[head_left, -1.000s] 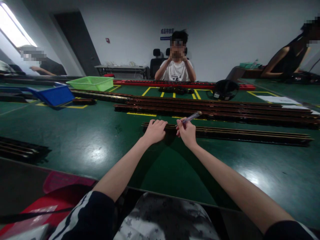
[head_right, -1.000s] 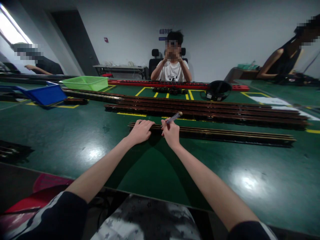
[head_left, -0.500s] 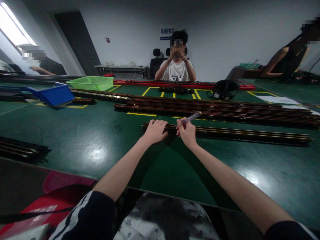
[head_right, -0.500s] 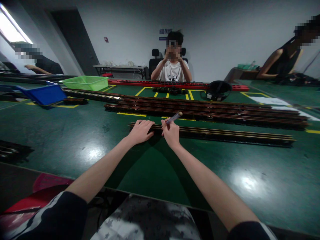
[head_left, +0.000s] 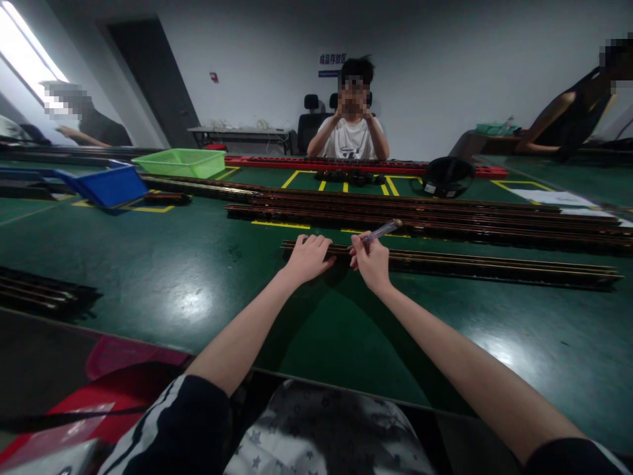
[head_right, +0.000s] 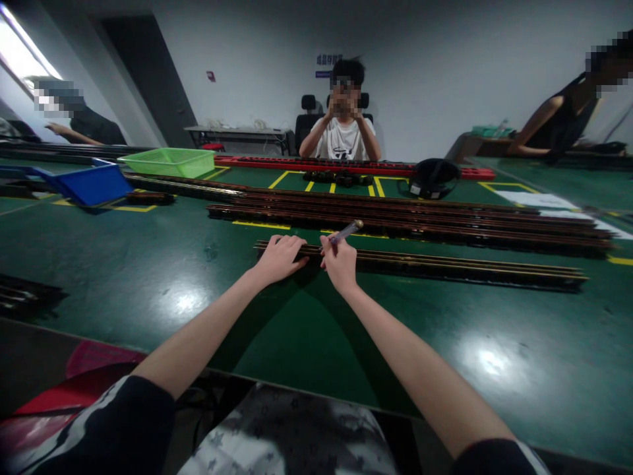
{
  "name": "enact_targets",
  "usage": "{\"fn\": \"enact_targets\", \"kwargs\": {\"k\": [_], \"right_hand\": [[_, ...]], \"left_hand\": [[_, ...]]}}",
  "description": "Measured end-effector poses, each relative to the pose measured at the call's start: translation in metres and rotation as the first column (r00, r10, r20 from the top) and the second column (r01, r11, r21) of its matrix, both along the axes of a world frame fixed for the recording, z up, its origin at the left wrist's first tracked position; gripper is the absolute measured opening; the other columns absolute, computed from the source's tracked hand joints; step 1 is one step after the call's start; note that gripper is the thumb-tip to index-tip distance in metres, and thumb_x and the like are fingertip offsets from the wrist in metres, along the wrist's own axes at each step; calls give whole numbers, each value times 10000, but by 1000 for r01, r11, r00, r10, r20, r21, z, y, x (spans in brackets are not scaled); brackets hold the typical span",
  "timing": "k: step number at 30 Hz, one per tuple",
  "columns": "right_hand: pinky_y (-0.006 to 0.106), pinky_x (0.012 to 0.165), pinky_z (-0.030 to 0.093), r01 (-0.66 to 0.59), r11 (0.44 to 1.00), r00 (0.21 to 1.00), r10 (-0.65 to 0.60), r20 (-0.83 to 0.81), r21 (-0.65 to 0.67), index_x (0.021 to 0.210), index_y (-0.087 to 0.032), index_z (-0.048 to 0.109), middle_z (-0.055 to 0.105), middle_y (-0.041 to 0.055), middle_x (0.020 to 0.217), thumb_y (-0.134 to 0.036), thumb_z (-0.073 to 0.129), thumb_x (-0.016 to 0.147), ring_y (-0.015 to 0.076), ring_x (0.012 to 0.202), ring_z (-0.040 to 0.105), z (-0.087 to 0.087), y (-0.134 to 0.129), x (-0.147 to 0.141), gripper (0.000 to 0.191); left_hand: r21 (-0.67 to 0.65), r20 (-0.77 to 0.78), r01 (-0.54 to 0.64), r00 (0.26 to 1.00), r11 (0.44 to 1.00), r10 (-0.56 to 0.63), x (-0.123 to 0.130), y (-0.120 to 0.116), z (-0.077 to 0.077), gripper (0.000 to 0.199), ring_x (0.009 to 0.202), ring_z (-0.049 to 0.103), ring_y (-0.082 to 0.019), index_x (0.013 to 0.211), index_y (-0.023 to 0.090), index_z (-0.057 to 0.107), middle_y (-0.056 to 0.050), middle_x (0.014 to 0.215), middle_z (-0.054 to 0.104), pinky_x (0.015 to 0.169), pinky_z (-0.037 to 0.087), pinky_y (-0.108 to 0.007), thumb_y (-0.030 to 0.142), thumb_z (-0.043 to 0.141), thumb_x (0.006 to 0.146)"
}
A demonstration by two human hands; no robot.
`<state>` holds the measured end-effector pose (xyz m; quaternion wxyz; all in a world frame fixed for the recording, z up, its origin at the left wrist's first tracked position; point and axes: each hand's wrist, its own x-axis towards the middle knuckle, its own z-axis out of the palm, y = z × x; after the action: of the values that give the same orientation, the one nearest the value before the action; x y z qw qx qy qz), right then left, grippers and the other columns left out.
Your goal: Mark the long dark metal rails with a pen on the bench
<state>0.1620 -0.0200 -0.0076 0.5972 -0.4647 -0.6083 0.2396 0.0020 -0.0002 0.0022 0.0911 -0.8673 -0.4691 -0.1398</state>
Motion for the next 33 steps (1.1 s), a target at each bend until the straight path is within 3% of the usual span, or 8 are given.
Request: {"fn": "enact_targets", "kwargs": {"k": [12,33], "right_hand": [[181,324,412,15,1000,1000,-15,-10,16,761,-183,477,554,-13,564,-616,496,834,97,377,531,1,-3,0,439],[182,324,419,19,1000,1000,-19,-1,16,757,-183,482,553,-15,563,-616,503,827,97,371,533,1,-2,-1,439]], "left_hand": [[-69,-31,-29,999,997,27,4,-3,7,346,1116,538,-267,1172,138,540,-118,1214,607,1006,332,-468,339,445,908],[-6,-42,-26,999,1000,26,3,-4,7,329,1122,542,-267,1168,153,561,-112,1217,616,1017,326,-469,237,422,882]]}}
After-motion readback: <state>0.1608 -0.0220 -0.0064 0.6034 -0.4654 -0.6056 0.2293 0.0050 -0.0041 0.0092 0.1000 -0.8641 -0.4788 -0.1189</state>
